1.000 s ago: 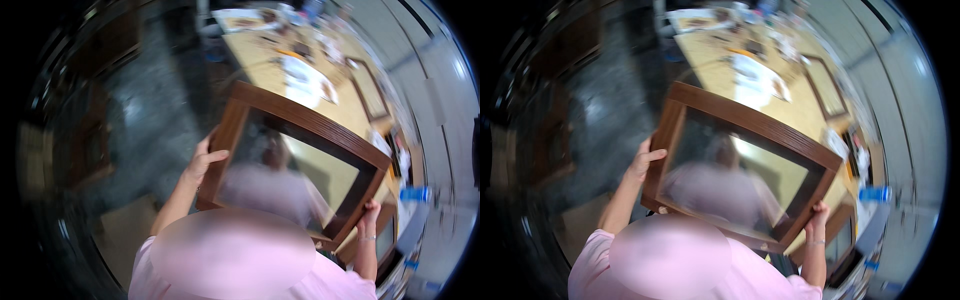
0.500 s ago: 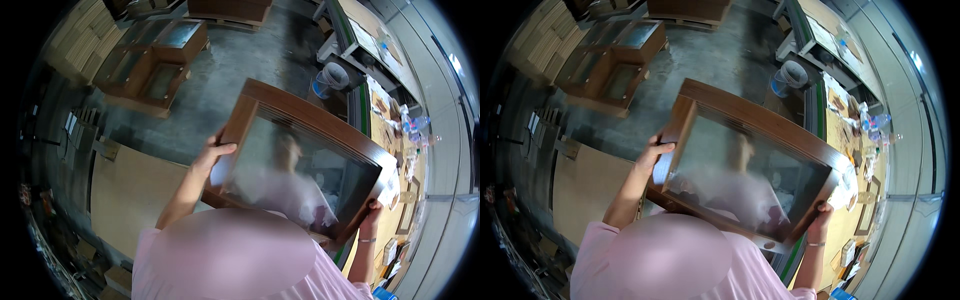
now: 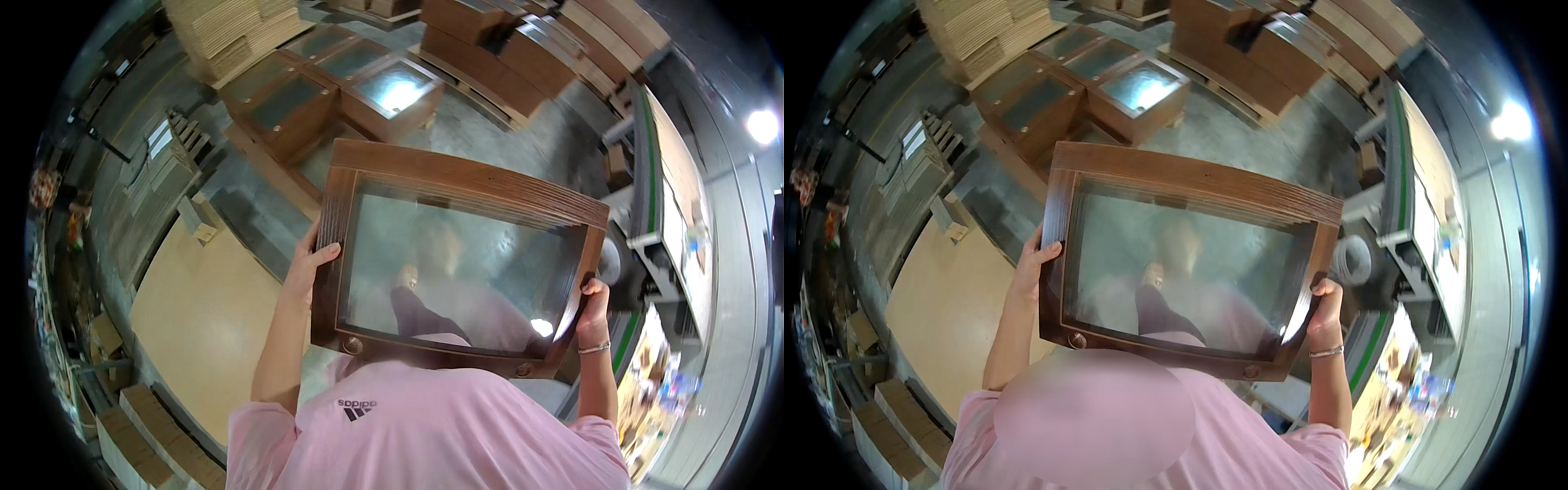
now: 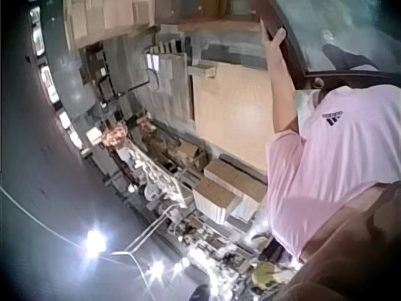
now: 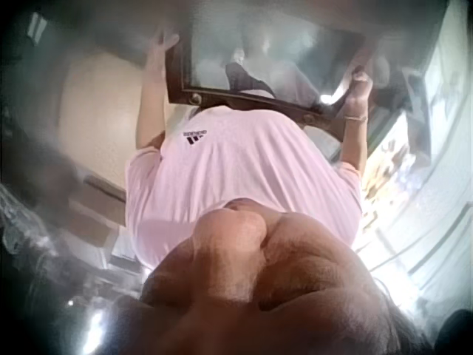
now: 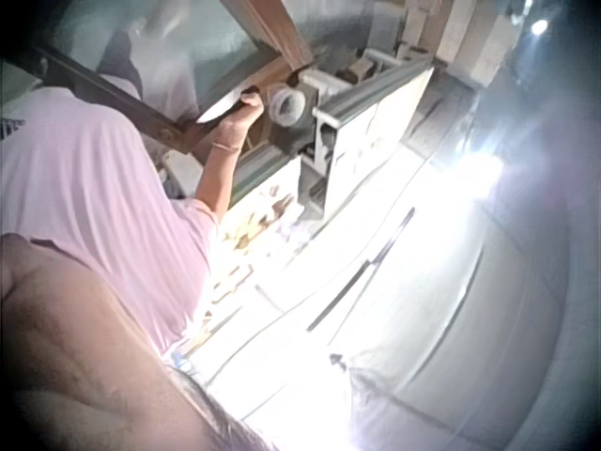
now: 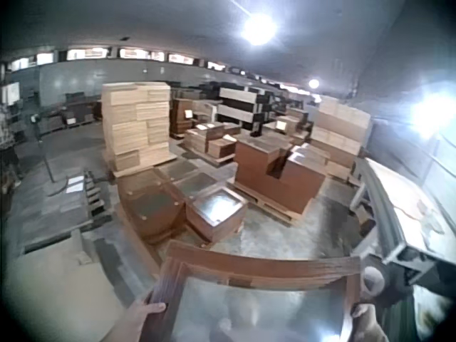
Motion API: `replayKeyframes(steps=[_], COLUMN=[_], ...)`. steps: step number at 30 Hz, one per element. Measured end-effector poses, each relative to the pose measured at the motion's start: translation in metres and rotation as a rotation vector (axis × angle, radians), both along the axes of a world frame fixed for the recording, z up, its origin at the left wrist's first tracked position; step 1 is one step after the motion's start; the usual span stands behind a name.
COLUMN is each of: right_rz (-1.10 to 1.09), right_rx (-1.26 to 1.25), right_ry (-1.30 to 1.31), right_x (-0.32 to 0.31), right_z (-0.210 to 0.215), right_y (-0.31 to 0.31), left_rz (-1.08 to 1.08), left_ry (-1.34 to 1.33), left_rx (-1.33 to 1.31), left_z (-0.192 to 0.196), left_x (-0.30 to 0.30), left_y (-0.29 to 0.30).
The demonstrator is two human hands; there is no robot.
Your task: The person wipes the glass and wooden frame of a cabinet door with a cloth dampened by a liquid from a bottle. They then use a small block to rub the corners and edges of the wooden frame before wiping it again.
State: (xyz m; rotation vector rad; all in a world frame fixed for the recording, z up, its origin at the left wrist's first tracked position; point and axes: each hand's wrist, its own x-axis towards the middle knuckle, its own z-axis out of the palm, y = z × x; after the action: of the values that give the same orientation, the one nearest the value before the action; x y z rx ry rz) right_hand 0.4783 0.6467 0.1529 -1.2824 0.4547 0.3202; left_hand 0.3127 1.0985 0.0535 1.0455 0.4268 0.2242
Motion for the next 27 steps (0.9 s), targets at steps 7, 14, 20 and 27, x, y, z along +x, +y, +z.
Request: replayKeyframes(steps=[7, 14, 20, 27], right_rz=[0.366, 0.678, 0.761, 0.872], right_rx=[-0.201, -0.269, -0.255, -0.252], right_ry=[0.150, 0.207, 0.038, 0.474], right_x=[0.228, 0.381, 0.447, 0.469], right_z=[-0.029, -0.096, -0.167, -0.252], right_y=[0.139, 0.323, 0.472, 0.585], left_rz=[0.305, 0.453, 0.683, 0.767], left_ry=[0.179, 0.110, 0.192, 0.383], left_rx=[-0.130, -0.295, -0.306, -0.270], left_z=[-0.010, -0.053, -0.098, -0.125], left_x=[0.049, 0.082, 0.118, 0.153], left_y=[0.046, 0.128, 0.222, 0.301])
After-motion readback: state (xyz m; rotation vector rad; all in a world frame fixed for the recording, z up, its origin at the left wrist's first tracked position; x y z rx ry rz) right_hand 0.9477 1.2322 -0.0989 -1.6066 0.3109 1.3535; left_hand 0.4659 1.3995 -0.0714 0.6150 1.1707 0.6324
